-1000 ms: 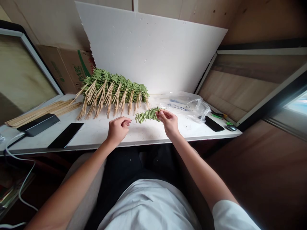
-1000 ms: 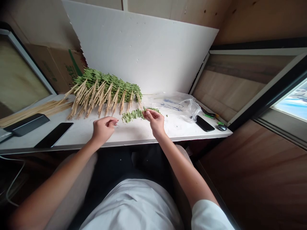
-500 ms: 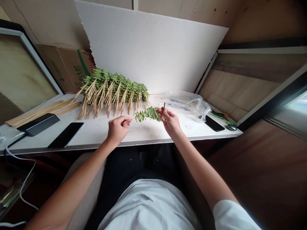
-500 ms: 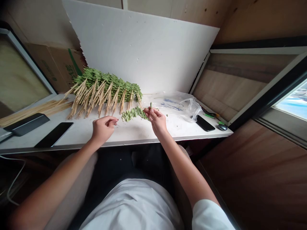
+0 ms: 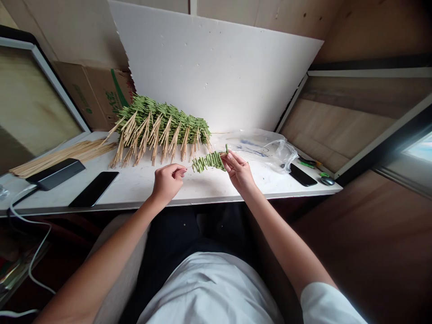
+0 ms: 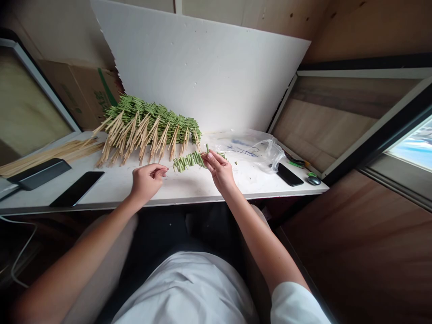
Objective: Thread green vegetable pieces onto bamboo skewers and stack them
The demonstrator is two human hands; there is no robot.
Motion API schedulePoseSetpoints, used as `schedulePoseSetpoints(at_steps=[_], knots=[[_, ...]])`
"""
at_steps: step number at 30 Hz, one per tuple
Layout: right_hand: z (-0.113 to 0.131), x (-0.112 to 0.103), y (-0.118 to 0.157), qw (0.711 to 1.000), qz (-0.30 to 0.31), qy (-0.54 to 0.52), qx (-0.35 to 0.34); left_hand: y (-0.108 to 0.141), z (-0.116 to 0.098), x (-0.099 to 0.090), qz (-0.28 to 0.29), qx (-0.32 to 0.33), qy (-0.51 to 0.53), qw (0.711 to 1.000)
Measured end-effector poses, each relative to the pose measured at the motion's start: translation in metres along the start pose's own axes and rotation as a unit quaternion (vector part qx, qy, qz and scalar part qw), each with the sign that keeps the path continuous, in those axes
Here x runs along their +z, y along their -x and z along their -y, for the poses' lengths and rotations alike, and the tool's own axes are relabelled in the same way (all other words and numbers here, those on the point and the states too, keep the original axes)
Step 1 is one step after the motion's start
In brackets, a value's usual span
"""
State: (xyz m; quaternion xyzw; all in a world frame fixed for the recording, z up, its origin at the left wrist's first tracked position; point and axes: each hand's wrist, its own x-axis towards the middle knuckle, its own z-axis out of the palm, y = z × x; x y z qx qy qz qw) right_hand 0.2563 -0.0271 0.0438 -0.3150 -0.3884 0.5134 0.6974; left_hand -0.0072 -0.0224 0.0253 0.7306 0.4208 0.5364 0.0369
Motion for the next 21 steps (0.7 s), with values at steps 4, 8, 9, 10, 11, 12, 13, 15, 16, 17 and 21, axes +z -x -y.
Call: schedulePoseSetpoints(at_steps=[4, 8, 9, 10, 11, 12, 13, 15, 16, 17, 21], knots=[[-0.0004, -0.0008, -0.0005, 1.000, 0.000, 0.005, -0.014, -0.0001, 0.0005, 0.0002, 0.002, -0.001, 0.004, 1.000], [-0.0010, -0.0017, -0.0003, 1.000, 0.008, 0.015, -0.009, 0.0004, 0.0012, 0.0011, 0.000, 0.006, 0.005, 1.000], [-0.0013, -0.0019, -0.0005, 1.000, 0.006, 0.013, -0.007, 0.0007, 0.0016, 0.0015, -0.001, 0.007, 0.005, 1.000], [-0.0017, -0.0021, -0.0007, 1.000, 0.005, 0.010, -0.008, 0.0010, 0.0020, 0.0019, -0.002, 0.008, 0.005, 1.000], [-0.0022, -0.0023, -0.0010, 1.000, 0.004, 0.007, -0.009, 0.0013, 0.0024, 0.0023, -0.003, 0.008, 0.006, 1.000], [-0.0028, -0.0024, -0.0014, 1.000, 0.003, 0.006, -0.011, 0.0016, 0.0029, 0.0027, -0.003, 0.008, 0.007, 1.000], [-0.0033, -0.0024, -0.0017, 1.000, 0.002, 0.006, -0.013, 0.0018, 0.0033, 0.0030, -0.002, 0.008, 0.006, 1.000], [-0.0041, -0.0022, -0.0023, 1.000, -0.005, 0.008, -0.016, 0.0023, 0.0038, 0.0035, -0.002, 0.010, 0.002, 1.000], [-0.0042, -0.0018, -0.0024, 1.000, -0.009, 0.011, -0.019, 0.0024, 0.0038, 0.0036, -0.003, 0.012, -0.002, 1.000], [-0.0040, -0.0013, -0.0024, 1.000, -0.013, 0.013, -0.023, 0.0026, 0.0036, 0.0037, -0.004, 0.017, -0.006, 1.000], [-0.0006, 0.0015, -0.0010, 0.998, -0.023, 0.028, -0.048, 0.0033, 0.0010, 0.0034, -0.009, 0.048, -0.020, 0.999]])
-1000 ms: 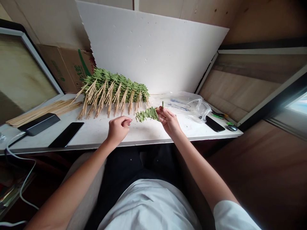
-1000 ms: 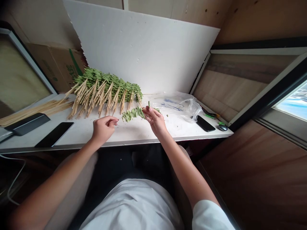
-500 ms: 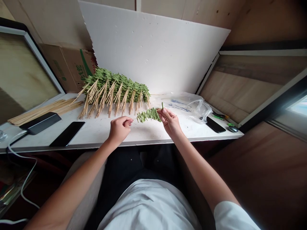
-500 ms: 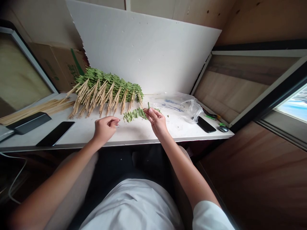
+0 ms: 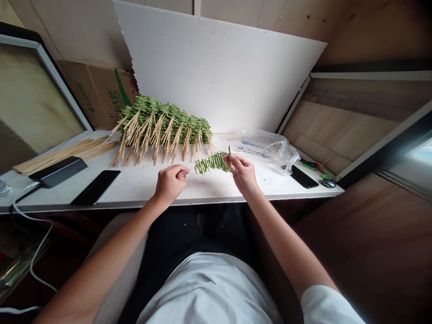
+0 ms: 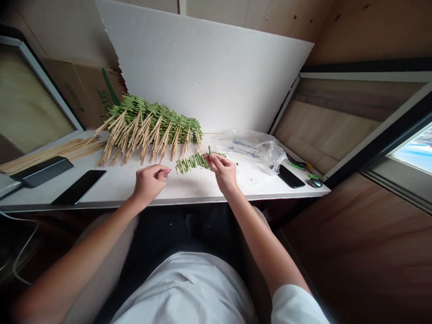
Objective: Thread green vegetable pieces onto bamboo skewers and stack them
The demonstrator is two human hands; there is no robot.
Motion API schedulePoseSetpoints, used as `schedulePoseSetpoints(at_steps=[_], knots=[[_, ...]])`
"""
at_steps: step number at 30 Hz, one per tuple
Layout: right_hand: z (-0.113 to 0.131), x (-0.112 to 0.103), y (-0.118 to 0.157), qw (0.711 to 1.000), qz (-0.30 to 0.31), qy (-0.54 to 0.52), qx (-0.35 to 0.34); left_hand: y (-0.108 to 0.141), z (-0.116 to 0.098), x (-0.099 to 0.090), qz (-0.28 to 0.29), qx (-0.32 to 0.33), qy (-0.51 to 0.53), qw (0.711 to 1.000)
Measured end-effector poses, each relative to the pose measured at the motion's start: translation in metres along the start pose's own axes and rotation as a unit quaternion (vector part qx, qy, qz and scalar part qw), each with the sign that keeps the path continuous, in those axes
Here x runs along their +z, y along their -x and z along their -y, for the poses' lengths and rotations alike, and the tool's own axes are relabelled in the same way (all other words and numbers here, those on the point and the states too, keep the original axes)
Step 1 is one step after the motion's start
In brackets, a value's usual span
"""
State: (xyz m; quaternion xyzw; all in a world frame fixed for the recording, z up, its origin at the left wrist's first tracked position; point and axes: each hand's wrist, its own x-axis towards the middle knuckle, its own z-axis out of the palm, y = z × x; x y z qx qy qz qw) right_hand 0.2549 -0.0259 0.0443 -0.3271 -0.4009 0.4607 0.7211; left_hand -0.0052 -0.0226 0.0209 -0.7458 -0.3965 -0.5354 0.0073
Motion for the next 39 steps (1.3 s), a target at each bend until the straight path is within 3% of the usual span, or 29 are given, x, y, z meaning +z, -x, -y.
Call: schedulePoseSetpoints(at_steps=[24, 39], knots=[[-0.014, 0.000, 0.006, 0.997, -0.015, 0.000, 0.071, 0.004, 0.009, -0.001, 0.011, 0.023, -0.062, 0.998], [-0.021, -0.008, 0.006, 0.996, 0.021, 0.045, 0.070, 0.002, 0.010, -0.005, 0.044, 0.017, -0.091, 0.995]])
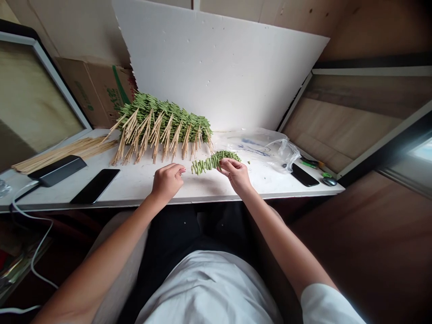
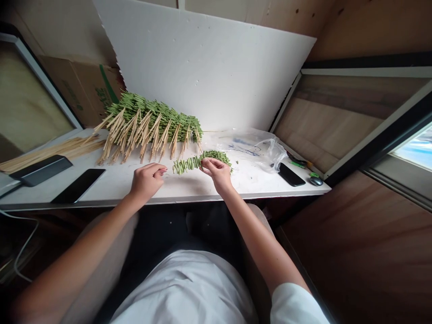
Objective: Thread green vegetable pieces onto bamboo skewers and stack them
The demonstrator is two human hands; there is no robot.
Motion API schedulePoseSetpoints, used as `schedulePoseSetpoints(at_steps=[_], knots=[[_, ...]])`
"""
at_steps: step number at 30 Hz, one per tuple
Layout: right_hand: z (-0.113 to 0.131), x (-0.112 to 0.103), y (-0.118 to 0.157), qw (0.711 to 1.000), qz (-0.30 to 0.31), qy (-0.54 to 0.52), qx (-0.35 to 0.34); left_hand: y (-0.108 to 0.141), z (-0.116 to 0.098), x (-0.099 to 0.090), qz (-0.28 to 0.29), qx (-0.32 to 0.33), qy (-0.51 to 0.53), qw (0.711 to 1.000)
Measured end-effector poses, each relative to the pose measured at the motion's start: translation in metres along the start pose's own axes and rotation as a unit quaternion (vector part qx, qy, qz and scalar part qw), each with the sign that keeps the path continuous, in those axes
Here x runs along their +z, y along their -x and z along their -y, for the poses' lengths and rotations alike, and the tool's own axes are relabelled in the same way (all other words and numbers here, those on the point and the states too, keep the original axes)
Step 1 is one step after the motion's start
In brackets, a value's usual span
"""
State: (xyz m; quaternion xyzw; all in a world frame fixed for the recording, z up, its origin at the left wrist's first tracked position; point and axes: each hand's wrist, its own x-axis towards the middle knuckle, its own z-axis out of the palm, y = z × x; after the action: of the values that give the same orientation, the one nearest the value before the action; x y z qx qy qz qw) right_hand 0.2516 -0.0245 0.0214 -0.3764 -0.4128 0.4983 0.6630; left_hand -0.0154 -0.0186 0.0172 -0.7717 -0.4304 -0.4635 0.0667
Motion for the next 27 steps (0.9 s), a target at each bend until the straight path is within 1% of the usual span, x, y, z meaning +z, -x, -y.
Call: schedulePoseSetpoints(at_steps=[3, 7, 11, 14, 16, 20, 24, 26, 27], knots=[[0.000, 0.004, 0.002, 1.000, -0.005, -0.010, 0.007, -0.001, -0.002, -0.001, 0.007, -0.009, -0.001, 1.000], [0.007, 0.010, 0.004, 1.000, -0.009, -0.028, 0.010, -0.003, -0.008, -0.004, 0.001, -0.018, 0.021, 1.000], [0.017, 0.008, 0.001, 1.000, 0.005, -0.010, -0.003, -0.007, -0.010, -0.007, 0.003, -0.027, 0.052, 0.998], [0.022, 0.001, -0.004, 1.000, 0.014, 0.010, -0.002, -0.011, -0.007, -0.008, 0.019, -0.021, 0.081, 0.996], [0.025, -0.003, -0.007, 1.000, 0.008, 0.022, -0.006, -0.013, -0.002, -0.008, 0.033, -0.025, 0.091, 0.995], [0.027, -0.009, -0.010, 1.000, -0.011, 0.028, -0.009, -0.013, 0.008, -0.008, 0.060, -0.050, 0.071, 0.994], [0.024, -0.012, -0.013, 0.999, 0.009, 0.028, 0.024, -0.011, 0.015, -0.006, 0.054, -0.082, 0.065, 0.993], [0.026, -0.014, -0.014, 0.999, 0.007, 0.032, 0.015, -0.011, 0.017, -0.005, 0.050, -0.099, 0.062, 0.992], [0.028, -0.015, -0.015, 0.999, -0.003, 0.044, -0.005, -0.012, 0.019, -0.005, 0.049, -0.108, 0.059, 0.991]])
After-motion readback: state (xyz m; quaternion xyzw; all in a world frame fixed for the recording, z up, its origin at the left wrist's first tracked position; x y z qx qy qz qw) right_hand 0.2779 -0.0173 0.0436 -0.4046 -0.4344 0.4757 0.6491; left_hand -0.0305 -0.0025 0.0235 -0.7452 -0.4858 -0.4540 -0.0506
